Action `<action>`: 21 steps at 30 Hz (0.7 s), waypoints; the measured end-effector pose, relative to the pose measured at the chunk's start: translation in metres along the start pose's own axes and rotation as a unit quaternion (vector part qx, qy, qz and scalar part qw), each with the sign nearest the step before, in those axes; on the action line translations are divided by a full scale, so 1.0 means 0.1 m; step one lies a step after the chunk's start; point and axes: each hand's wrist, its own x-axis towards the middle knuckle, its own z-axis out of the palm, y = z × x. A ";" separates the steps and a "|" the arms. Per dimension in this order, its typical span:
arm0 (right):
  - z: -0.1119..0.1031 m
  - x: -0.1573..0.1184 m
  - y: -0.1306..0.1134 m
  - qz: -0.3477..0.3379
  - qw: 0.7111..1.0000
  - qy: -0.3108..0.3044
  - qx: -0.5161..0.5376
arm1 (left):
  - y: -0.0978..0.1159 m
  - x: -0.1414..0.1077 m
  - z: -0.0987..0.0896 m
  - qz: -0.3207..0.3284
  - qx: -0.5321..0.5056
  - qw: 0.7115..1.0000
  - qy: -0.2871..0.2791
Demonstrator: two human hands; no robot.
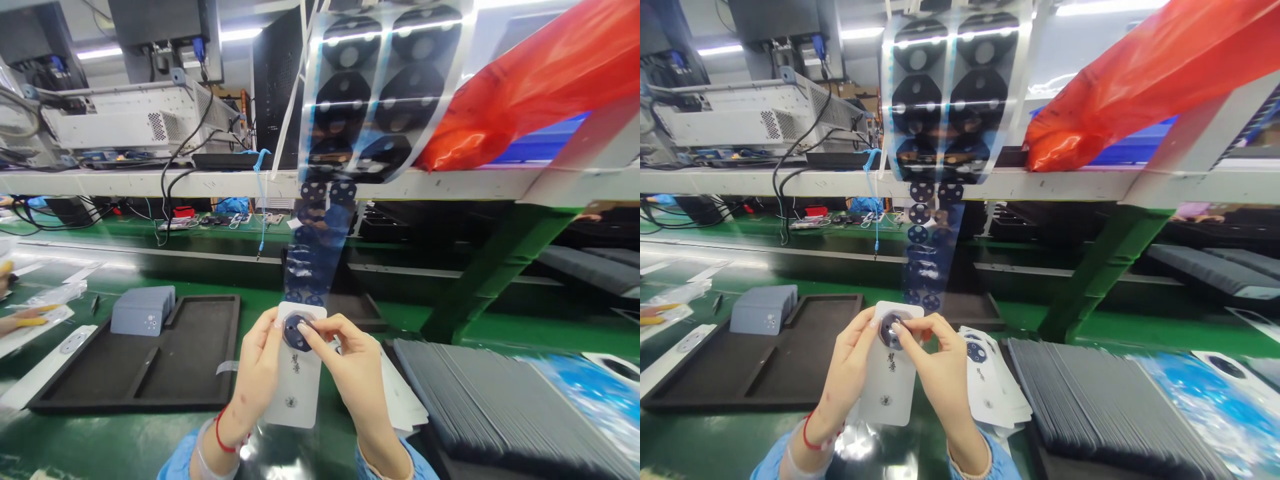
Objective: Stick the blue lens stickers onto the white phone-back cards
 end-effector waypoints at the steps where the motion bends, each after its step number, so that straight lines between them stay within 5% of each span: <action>1: 0.00 0.00 0.00 0.001 1.000 0.001 -0.001 | 0.00 0.00 0.00 0.000 0.003 1.000 -0.001; 21: -0.03 0.02 0.02 0.021 1.000 0.002 -0.007 | 0.00 0.00 0.01 0.013 0.033 0.999 -0.004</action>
